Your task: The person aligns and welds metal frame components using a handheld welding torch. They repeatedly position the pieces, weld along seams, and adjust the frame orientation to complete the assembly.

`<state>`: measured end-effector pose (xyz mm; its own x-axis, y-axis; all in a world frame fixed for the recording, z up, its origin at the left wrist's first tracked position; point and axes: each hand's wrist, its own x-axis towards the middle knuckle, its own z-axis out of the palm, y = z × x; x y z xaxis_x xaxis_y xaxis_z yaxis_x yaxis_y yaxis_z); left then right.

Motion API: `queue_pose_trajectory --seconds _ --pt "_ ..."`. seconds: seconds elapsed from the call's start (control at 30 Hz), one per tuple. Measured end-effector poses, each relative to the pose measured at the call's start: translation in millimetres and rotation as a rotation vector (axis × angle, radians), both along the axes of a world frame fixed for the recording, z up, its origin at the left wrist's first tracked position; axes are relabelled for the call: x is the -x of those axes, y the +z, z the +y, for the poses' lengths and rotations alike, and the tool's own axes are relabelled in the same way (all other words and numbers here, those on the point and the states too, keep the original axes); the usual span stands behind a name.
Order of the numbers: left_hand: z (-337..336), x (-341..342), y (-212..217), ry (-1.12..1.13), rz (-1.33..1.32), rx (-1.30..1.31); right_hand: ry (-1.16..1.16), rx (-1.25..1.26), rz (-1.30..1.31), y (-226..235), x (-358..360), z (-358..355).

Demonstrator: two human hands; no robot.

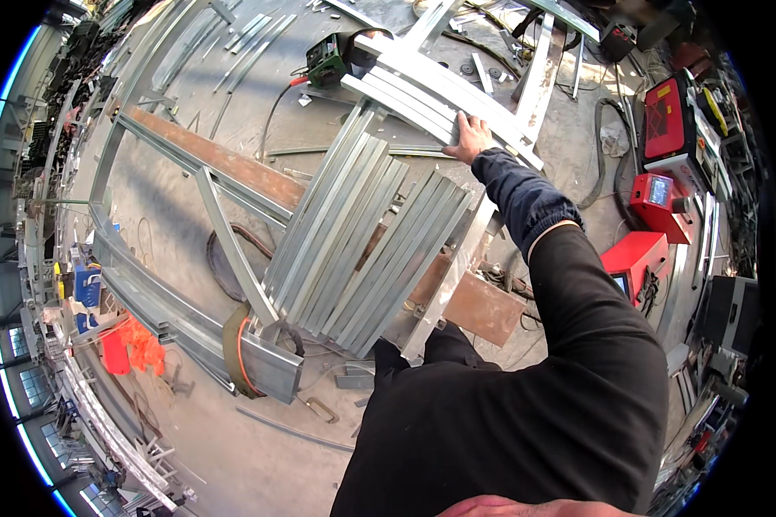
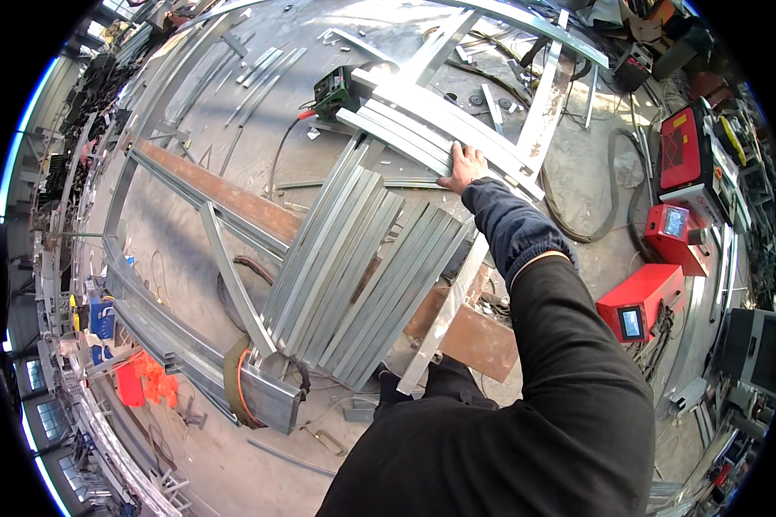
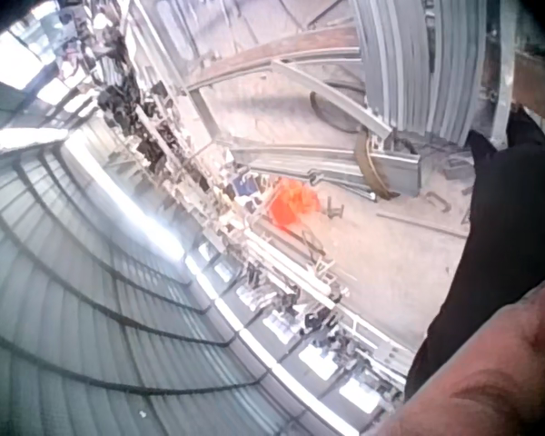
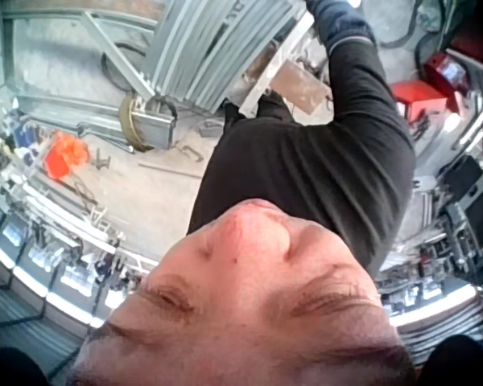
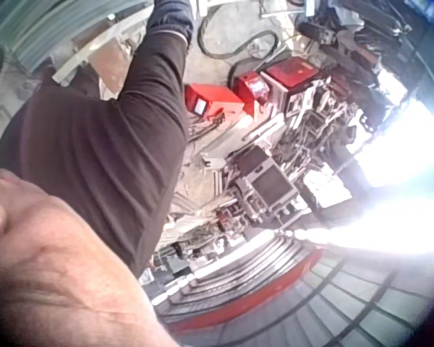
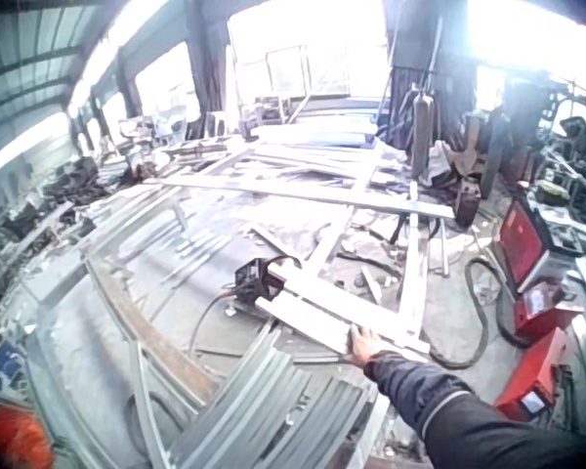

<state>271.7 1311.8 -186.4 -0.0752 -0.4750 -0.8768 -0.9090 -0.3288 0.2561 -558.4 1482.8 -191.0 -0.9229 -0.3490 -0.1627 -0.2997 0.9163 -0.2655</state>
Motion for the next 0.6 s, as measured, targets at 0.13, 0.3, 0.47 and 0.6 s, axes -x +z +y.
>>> queue_pose_trajectory --seconds 0.13,0.3,0.47,0.6 --pt "15.7 -9.7 0.7 0.045 -0.024 0.023 -0.005 0.0 -0.001 0.2 4.2 -11.0" --pt "28.2 -52.4 -3.4 0.096 -0.021 0.073 -0.088 0.02 -0.043 -1.2 9.3 -24.1" --pt "8.6 -110.2 26.3 0.199 0.074 0.205 -0.083 0.079 -0.088 6.6 3.2 -5.8" --pt "-28.7 27.0 69.0 0.14 0.376 0.282 -0.046 0.121 -0.171 25.6 -27.7 12.0"
